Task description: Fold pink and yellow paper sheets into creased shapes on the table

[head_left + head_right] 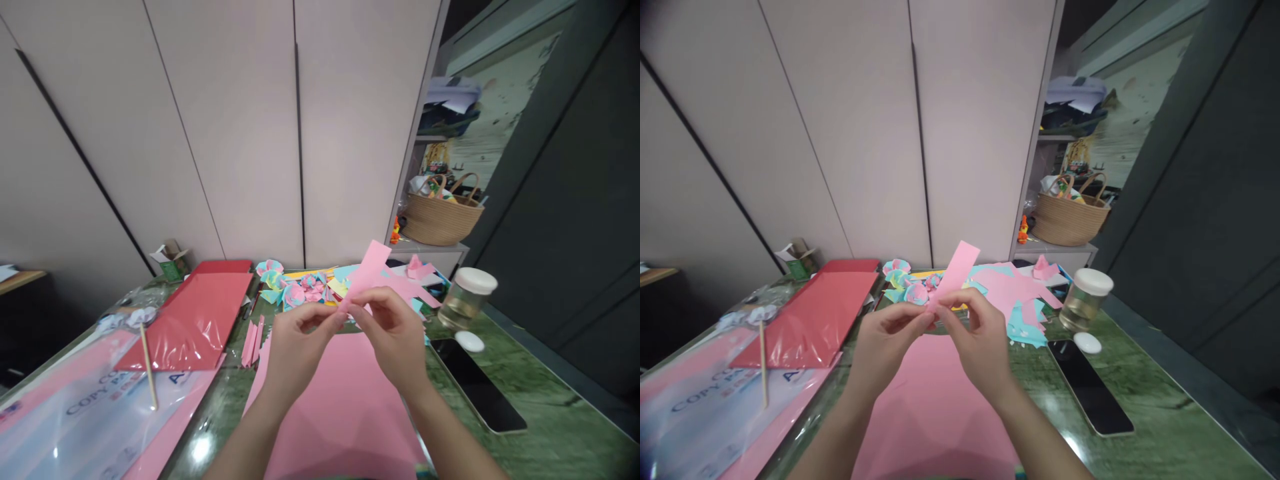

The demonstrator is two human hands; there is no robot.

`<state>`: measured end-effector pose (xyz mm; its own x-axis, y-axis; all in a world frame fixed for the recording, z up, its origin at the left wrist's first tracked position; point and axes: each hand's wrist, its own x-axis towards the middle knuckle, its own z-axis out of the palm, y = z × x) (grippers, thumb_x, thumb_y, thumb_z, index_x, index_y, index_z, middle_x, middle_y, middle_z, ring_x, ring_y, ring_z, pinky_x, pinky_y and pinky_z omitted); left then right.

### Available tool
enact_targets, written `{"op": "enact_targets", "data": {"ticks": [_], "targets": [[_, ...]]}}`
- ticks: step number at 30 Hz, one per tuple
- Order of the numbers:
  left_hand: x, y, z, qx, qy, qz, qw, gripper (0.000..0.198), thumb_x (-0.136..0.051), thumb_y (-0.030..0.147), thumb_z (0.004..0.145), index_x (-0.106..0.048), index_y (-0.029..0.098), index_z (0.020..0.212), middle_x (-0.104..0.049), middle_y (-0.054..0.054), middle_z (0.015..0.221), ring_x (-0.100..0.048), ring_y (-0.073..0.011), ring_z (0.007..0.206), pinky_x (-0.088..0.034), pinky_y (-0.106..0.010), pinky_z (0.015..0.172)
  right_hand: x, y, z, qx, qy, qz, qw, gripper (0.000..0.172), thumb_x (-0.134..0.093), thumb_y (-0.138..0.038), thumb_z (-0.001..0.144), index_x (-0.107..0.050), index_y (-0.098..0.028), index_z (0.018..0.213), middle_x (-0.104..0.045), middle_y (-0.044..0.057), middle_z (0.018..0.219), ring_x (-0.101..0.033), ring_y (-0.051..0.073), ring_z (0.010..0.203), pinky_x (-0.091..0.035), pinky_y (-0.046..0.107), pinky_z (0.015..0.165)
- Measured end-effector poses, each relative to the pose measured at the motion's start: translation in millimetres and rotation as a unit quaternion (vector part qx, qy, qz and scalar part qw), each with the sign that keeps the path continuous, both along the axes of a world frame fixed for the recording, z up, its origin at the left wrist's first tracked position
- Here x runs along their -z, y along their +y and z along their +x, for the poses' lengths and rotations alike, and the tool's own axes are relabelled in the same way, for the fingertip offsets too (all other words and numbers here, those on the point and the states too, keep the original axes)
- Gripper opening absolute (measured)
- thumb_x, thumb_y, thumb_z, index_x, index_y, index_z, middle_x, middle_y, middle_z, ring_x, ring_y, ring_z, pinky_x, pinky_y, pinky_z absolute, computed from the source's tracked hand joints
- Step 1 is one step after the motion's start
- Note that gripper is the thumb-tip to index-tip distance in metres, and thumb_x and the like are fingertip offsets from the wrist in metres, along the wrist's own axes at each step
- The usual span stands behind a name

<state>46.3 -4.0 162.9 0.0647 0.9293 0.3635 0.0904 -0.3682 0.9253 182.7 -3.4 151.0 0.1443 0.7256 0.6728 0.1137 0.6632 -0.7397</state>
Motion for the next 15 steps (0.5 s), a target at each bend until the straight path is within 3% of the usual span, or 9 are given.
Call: {"op": "enact_targets", "data": {"ticks": [7,11,15], "targets": [[7.2,2,4,0.012,-0.022,0.031,0.999,0.016,-0.064,0.031,0.078,-0.069,0.018,0.070,-0.067,-0.001,0.067,-0.062,-0.0140,0.065,-0.050,-0.024,0.062,3.8,0,-5,0.010,0.041,0.003,0.999,0.012,-0.064,-0.019,0.077,-0.058,-0.024,0.086,-0.060,-0.001,0.076,-0.058,0.013,0.074,-0.049,0.027,0.068],[11.2,4,8,-0.003,-0.051,0.039,0.998,0.015,-0.064,0.030,0.078,-0.068,0.018,0.070,-0.067,-0.001,0.064,-0.062,-0.0132,0.061,-0.049,-0.022,0.059,3.3,2,-6,-0.063,0.129,-0.035,0.989,0.033,-0.064,-0.020,0.076,-0.044,-0.028,0.101,-0.060,-0.003,0.078,-0.060,0.014,0.073,-0.049,0.028,0.066],[11.6,6,12,-0.009,-0.092,0.035,0.995,0.014,-0.065,0.028,0.075,-0.068,0.017,0.066,-0.066,0.000,0.060,-0.062,-0.0129,0.059,-0.049,-0.021,0.057,0.5,3,-4,-0.125,0.085,-0.091,0.984,0.009,-0.061,-0.024,0.080,-0.056,-0.022,0.086,-0.057,-0.003,0.073,-0.058,0.012,0.069,-0.048,0.026,0.064]]}}
